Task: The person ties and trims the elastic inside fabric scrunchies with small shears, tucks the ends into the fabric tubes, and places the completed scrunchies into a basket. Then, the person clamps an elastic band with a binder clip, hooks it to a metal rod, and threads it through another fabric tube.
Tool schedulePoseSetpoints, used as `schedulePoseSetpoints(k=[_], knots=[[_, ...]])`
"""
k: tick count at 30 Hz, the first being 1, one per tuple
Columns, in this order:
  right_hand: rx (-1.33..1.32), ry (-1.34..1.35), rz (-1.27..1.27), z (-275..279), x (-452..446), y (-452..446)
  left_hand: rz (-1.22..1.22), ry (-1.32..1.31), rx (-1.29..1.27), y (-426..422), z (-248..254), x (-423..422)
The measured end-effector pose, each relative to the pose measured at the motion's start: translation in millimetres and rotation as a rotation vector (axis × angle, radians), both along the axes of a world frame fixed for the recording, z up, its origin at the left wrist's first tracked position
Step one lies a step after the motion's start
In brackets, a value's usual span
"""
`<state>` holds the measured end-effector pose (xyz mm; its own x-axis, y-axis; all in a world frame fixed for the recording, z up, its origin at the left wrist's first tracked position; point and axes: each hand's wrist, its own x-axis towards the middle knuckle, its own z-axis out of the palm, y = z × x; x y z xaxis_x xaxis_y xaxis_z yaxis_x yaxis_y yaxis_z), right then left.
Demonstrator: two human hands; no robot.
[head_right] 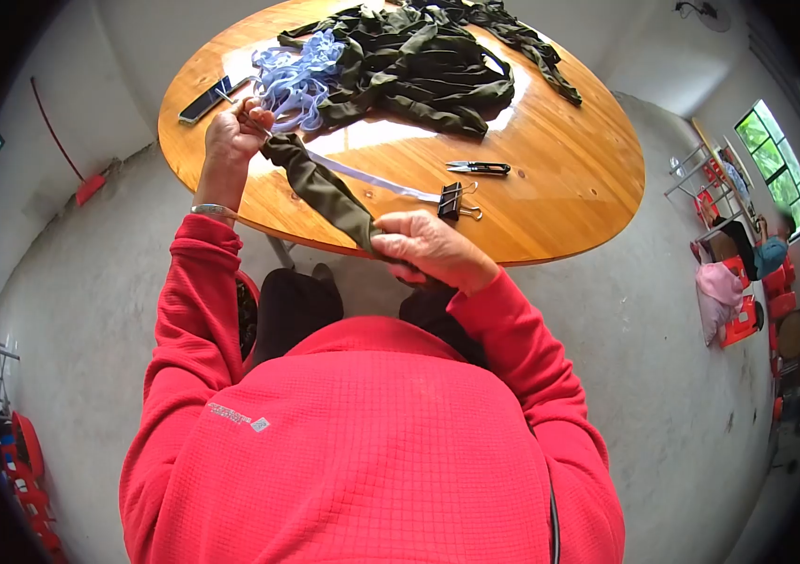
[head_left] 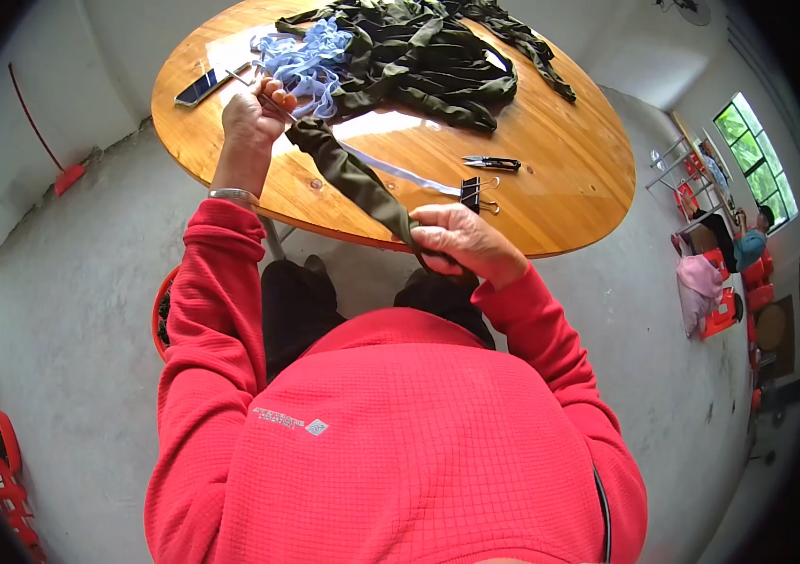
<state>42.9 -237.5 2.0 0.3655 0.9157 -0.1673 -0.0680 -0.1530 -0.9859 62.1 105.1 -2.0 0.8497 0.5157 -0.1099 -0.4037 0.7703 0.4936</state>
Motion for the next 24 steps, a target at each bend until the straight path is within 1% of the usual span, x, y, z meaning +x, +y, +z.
schedulePoseSetpoints(k=[1, 2, 4, 5, 8, 9, 10, 12, 13, 14, 16, 17, 18, 19, 20, 21, 22, 23, 24], knots=[[-0.048, 0.027, -0.027, 2, -5, -1, 0.023, 0.013, 0.025, -2, 0, -1], [-0.046, -0.069, -0.025, 5, -10, -2, 0.046, 0.025, 0.049, -3, 0, -1], [-0.039, -0.266, -0.024, 11, -20, -1, 0.045, 0.008, 0.02, 3, -4, 2], [-0.036, -0.527, -0.041, 12, -24, -2, 0.044, -0.004, 0.005, 5, -5, 5], [-0.055, -0.747, -0.069, 21, -32, -6, 0.063, -0.014, 0.029, -6, 8, 4], [-0.209, -0.685, -0.043, 32, -31, -4, 0.067, -0.01, 0.019, -12, 11, 6], [-0.179, -0.555, -0.044, 32, -27, -1, -0.008, -0.066, 0.049, -23, 14, 4], [-0.109, -0.296, -0.05, 27, -12, 7, -0.154, -0.156, -0.017, -33, 3, 20], [-0.04, -0.196, 0.02, 25, 0, 11, -0.144, -0.113, 0.059, -52, 10, 16], [-0.019, -0.314, 0.082, 20, 14, 12, -0.155, -0.128, 0.036, -64, 13, 13], [0.008, -0.33, 0.017, 24, 17, 20, -0.103, -0.076, 0.055, -78, 21, 12], [0.009, -0.271, -0.004, 28, 18, 24, -0.125, -0.122, 0.062, -83, 20, 13], [0.101, -0.07, -0.071, 20, 21, 33, -0.148, -0.165, 0.068, -90, 19, 12], [0.126, 0.058, -0.095, 19, 24, 37, -0.182, -0.18, 0.117, -98, 18, 12], [0.152, 0.185, -0.116, 20, 27, 40, -0.187, -0.138, 0.145, -107, 18, 12], [0.219, 0.244, -0.152, 18, 28, 46, -0.216, -0.13, 0.212, -121, 18, 7], [0.225, 0.281, -0.222, 22, 24, 47, -0.242, -0.122, 0.279, -133, 16, 1], [0.228, 0.345, -0.148, 16, 30, 45, -0.271, -0.114, 0.224, -139, 9, 0], [0.229, 0.407, -0.073, 12, 35, 42, -0.237, -0.114, 0.157, -139, 5, 0]])
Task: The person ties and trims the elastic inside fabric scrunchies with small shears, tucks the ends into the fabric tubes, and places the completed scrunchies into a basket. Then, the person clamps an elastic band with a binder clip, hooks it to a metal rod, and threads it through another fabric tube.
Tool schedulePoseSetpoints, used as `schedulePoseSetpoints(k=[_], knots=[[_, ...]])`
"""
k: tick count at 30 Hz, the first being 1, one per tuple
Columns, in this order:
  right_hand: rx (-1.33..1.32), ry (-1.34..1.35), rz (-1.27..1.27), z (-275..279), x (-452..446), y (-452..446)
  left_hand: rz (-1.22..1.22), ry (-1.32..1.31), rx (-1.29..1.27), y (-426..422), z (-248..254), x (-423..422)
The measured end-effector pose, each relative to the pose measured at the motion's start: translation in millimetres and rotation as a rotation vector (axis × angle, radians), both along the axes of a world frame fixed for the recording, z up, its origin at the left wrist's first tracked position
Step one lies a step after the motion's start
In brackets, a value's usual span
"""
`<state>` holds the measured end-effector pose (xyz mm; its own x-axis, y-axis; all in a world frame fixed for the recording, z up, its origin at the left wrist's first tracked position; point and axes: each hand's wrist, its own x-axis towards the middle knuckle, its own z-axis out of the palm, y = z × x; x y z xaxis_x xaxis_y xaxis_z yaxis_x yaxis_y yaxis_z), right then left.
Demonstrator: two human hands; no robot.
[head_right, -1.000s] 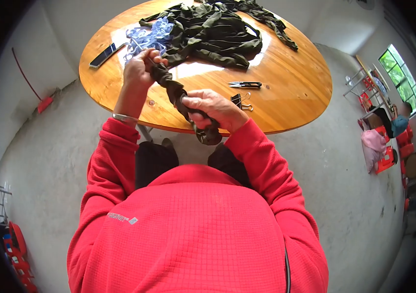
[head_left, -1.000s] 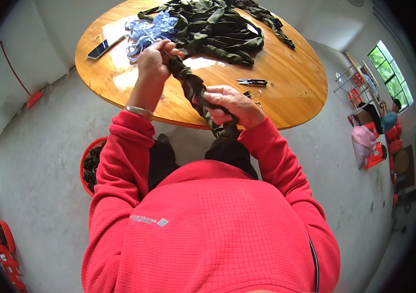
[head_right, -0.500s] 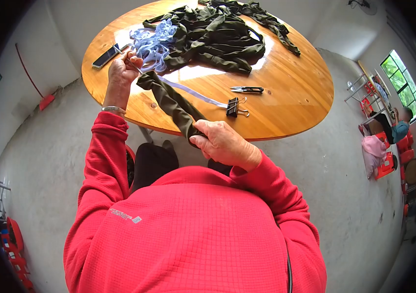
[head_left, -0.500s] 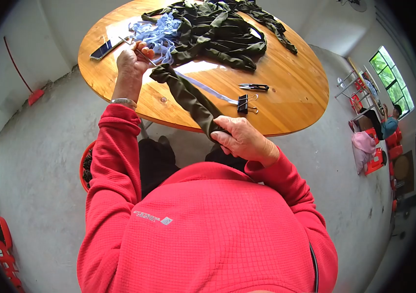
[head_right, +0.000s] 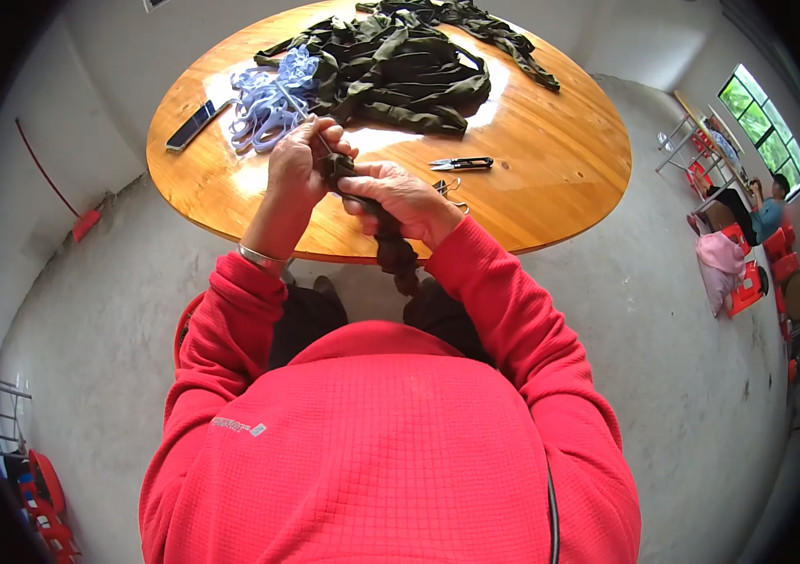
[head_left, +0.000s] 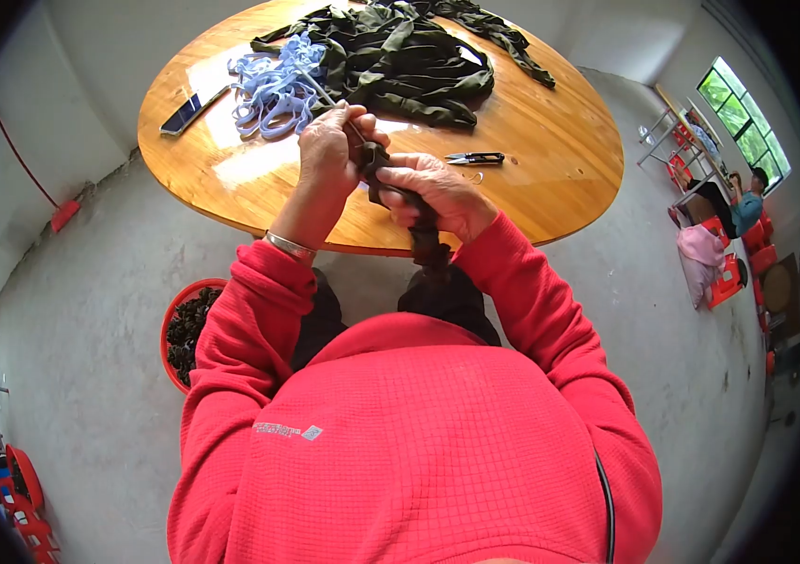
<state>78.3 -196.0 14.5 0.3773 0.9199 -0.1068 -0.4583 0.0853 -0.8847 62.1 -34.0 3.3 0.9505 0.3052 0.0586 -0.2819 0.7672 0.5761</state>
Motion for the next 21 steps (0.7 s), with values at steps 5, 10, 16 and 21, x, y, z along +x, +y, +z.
schedulePoseSetpoints(k=[5, 10, 16, 21], knots=[[-0.071, -0.128, 0.148, -3, -1, -18, 0.101, -0.025, 0.015, 41, -4, 10], [-0.187, -0.307, 0.281, -1, -1, -32, 0.169, -0.01, -0.075, 110, 12, 2], [-0.501, -0.581, 0.346, 4, 11, -46, 0.397, -0.004, -0.063, 227, 7, -12], [-0.57, -0.621, 0.359, 3, 16, -49, 0.489, 0.037, 0.053, 283, 17, -49]])
